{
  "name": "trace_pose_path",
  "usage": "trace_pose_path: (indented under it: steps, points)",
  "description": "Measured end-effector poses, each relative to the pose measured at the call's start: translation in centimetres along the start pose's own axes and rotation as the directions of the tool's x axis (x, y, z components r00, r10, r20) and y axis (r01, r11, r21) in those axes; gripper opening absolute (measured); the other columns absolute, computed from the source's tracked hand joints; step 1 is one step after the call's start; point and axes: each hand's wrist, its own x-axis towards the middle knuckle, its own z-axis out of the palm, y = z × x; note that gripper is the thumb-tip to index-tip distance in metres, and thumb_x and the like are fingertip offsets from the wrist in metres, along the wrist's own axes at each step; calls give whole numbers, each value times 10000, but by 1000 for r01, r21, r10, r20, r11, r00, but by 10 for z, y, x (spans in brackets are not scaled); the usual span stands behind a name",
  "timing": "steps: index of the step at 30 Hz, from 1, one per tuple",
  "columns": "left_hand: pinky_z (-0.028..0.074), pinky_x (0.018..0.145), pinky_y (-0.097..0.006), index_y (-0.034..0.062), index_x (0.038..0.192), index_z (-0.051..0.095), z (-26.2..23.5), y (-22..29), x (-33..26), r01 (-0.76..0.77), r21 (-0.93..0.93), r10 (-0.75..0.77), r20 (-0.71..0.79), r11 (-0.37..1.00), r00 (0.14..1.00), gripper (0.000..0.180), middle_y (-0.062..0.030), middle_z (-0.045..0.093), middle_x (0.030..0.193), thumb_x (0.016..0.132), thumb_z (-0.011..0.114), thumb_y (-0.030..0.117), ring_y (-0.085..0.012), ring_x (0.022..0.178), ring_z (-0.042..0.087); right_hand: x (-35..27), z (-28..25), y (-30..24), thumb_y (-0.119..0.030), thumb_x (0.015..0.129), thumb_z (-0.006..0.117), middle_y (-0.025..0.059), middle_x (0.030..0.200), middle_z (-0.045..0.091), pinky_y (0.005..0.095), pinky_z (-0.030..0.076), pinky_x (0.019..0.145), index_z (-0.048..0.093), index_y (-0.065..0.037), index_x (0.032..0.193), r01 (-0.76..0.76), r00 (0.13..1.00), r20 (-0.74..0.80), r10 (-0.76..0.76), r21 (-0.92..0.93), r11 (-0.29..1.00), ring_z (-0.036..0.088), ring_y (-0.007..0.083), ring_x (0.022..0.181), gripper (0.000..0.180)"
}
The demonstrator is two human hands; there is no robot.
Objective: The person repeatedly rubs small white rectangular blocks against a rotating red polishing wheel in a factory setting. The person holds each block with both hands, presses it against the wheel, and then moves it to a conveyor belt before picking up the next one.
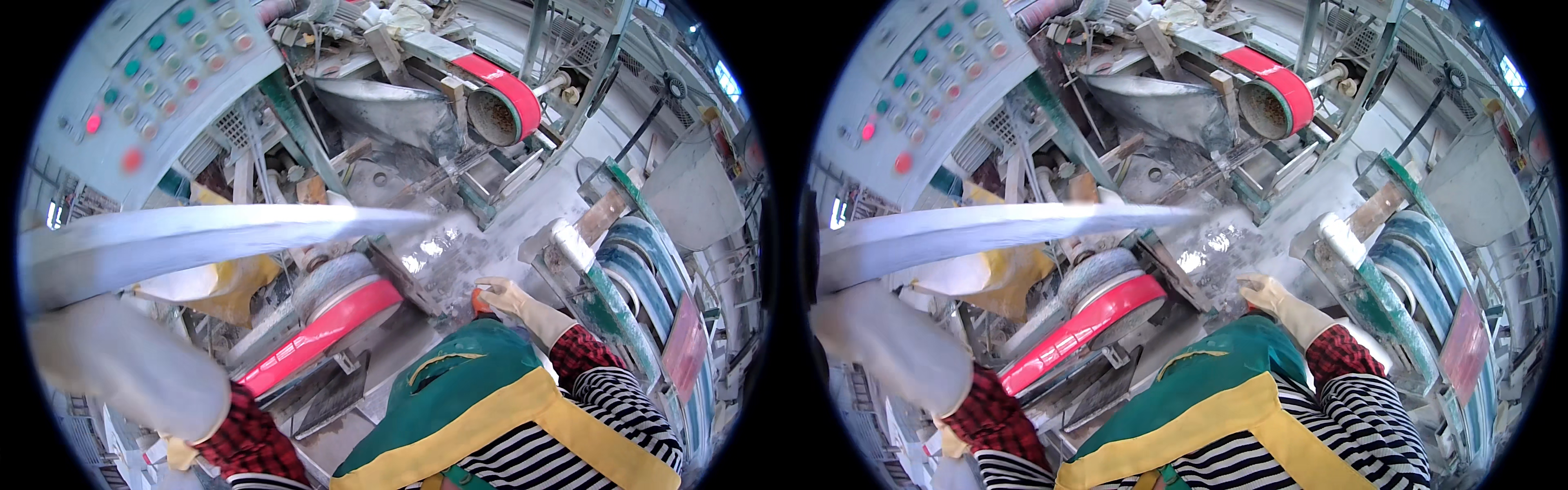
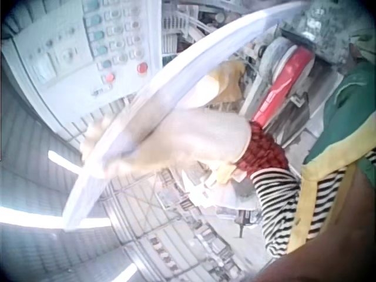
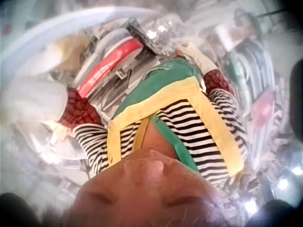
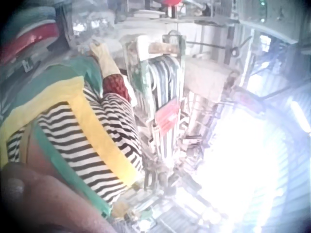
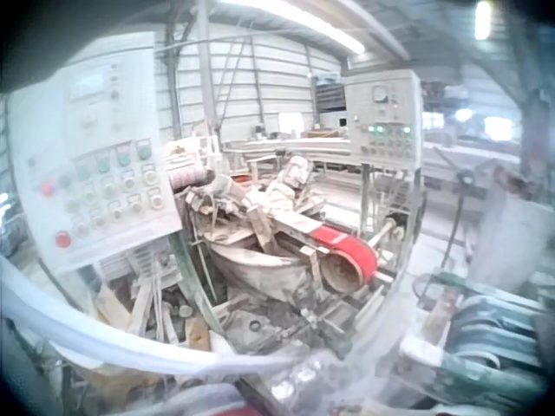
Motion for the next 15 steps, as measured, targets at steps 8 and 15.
trace_pose_path:
  steps: [8,15]
  points:
    - [590,717,-361,-37,1374,446,217,-148,-113,308,-20,-308,-53,951,950,519,-213,648,1137,948,636,190,-281,882,701,61,-73,-15,-183,937,658,72,988,709,294,525,841,591,-103,1393,66,998,12,-69,168,984,659,128,936,467]
    - [580,850,-322,-4,1256,560,386,-231,-204,754,-105,-736,164,649,657,434,-151,684,1142,859,726,-65,-202,954,692,94,-190,-141,-206,762,843,248,1368,571,411,461,1064,324,-67,1545,405,810,-395,-434,-159,900,567,364,1275,949]
